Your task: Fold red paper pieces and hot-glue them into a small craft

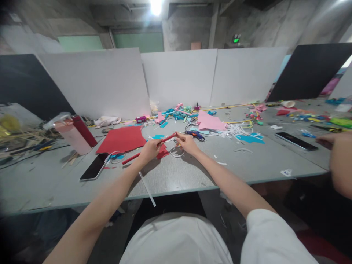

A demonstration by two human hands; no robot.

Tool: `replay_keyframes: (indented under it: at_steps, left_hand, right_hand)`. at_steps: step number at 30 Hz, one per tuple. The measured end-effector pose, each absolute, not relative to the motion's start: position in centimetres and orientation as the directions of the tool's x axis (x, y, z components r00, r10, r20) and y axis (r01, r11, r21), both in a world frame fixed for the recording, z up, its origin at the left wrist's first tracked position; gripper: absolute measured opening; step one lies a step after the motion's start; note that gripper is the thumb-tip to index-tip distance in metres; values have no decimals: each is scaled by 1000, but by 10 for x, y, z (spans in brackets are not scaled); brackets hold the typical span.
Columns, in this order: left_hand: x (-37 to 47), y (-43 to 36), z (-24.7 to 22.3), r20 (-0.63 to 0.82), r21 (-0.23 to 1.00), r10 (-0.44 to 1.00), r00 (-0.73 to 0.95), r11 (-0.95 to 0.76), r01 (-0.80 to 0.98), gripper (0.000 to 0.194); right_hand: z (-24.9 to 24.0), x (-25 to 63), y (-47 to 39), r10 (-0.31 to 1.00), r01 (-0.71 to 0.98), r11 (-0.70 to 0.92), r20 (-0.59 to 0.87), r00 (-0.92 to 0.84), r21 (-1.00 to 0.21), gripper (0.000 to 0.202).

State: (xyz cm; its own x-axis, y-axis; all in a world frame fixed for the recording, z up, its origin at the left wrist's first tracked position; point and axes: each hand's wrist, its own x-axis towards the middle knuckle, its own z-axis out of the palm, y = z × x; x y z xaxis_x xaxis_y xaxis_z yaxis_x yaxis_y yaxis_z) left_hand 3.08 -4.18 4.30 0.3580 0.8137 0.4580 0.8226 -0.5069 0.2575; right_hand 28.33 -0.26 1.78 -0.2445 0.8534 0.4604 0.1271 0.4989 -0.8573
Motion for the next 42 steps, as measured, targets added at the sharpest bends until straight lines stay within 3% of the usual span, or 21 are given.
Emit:
replay_keyframes:
  at_steps: [13, 22, 32, 42]
  left_hand:
    - [29, -39, 41, 461, 267, 815, 350, -503, 822, 31]
    - [33, -42, 44, 487, 310, 798, 356, -539, 783, 28]
    - [37, -45, 48, 486, 291, 791, 371, -547, 785, 30]
    - [37, -40, 42, 505, 291, 761, 408, -595, 749, 35]
  right_hand:
    - [12, 287, 1, 848, 220, 510, 442, -292, -832, 59]
    - [16, 284, 5, 876, 84, 472, 456, -155, -878, 46]
    - [28, 279, -2, 929, -107, 358, 365, -59, -928, 53]
    - [36, 282, -9, 948, -439, 181, 276, -161, -880, 49]
